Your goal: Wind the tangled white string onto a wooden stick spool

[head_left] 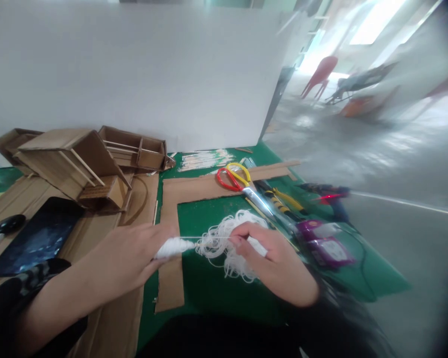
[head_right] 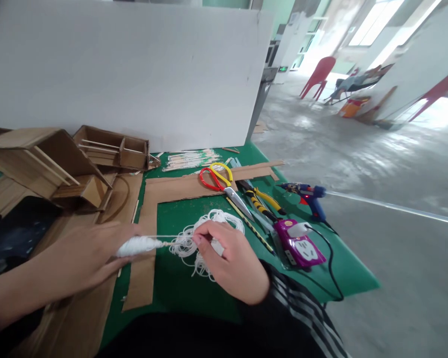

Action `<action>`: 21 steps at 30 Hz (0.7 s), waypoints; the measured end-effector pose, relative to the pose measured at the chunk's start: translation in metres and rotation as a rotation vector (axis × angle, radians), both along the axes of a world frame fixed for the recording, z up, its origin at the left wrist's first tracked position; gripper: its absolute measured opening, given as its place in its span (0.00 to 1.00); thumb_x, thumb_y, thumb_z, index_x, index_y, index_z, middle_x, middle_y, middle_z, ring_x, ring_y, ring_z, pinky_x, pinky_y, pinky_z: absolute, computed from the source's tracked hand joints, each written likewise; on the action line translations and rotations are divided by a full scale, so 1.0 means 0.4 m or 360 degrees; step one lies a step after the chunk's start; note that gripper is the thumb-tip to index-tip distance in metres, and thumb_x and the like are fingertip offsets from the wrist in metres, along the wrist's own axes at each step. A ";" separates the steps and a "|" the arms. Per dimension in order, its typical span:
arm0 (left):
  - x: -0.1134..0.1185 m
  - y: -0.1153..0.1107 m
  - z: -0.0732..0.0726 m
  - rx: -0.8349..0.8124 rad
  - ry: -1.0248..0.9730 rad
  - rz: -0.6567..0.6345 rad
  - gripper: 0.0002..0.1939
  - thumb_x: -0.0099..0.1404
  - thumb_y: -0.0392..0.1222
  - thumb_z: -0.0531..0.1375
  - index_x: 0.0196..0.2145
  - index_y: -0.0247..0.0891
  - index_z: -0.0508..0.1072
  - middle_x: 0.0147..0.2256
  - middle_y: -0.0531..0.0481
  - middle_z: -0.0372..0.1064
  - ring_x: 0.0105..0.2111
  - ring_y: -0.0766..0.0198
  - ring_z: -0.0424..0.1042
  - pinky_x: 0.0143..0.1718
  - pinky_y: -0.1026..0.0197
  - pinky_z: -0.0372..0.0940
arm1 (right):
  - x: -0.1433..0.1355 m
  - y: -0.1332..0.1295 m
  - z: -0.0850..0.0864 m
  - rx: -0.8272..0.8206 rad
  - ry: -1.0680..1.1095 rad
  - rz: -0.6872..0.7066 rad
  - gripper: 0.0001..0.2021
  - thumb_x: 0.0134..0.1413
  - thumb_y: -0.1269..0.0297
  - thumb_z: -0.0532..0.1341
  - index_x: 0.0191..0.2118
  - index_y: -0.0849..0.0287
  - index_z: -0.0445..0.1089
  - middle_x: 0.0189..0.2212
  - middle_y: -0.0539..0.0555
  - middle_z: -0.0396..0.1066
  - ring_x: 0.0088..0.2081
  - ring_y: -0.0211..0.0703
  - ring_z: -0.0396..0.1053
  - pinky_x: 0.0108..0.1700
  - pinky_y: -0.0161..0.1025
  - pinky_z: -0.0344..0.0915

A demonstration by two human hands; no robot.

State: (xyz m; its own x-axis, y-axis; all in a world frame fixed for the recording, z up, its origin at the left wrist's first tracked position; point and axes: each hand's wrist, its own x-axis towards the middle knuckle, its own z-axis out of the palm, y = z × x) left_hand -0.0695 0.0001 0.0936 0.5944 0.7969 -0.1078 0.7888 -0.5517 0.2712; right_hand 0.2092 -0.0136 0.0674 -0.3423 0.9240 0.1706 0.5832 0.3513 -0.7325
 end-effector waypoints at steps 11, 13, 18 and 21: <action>0.004 0.024 0.034 -0.0932 -0.0286 -0.0003 0.21 0.64 0.59 0.55 0.49 0.45 0.61 0.34 0.54 0.65 0.31 0.65 0.64 0.30 0.65 0.58 | -0.013 0.022 -0.054 0.0375 -0.0392 0.0143 0.18 0.57 0.72 0.56 0.53 0.56 0.65 0.52 0.57 0.69 0.53 0.52 0.64 0.55 0.53 0.55; 0.007 0.027 0.027 -0.0971 -0.0312 0.0000 0.21 0.64 0.59 0.55 0.49 0.45 0.62 0.34 0.55 0.65 0.30 0.65 0.64 0.30 0.66 0.57 | -0.009 0.002 -0.033 0.0483 -0.0241 0.0081 0.24 0.55 0.74 0.55 0.59 0.59 0.58 0.55 0.59 0.65 0.57 0.51 0.60 0.57 0.52 0.54; 0.018 0.034 0.026 -0.1011 -0.0390 -0.0052 0.21 0.65 0.59 0.54 0.47 0.42 0.64 0.33 0.54 0.64 0.29 0.66 0.63 0.28 0.67 0.58 | -0.007 -0.033 0.020 0.0530 -0.0013 0.0176 0.09 0.57 0.73 0.57 0.43 0.57 0.67 0.37 0.53 0.72 0.40 0.43 0.67 0.45 0.42 0.62; 0.025 0.035 0.027 -0.0993 -0.0390 -0.0087 0.21 0.65 0.59 0.54 0.47 0.42 0.64 0.32 0.54 0.64 0.29 0.66 0.64 0.28 0.67 0.58 | -0.009 -0.035 0.020 0.0544 -0.0006 0.0141 0.06 0.58 0.74 0.58 0.38 0.56 0.69 0.30 0.50 0.72 0.35 0.41 0.67 0.41 0.40 0.62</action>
State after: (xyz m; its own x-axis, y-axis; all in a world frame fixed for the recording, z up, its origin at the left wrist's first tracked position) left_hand -0.0594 0.0140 0.1046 0.6979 0.5971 -0.3955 0.6394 -0.2707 0.7197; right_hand 0.2058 -0.0278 0.0753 -0.4197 0.7804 0.4634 0.5422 0.6250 -0.5615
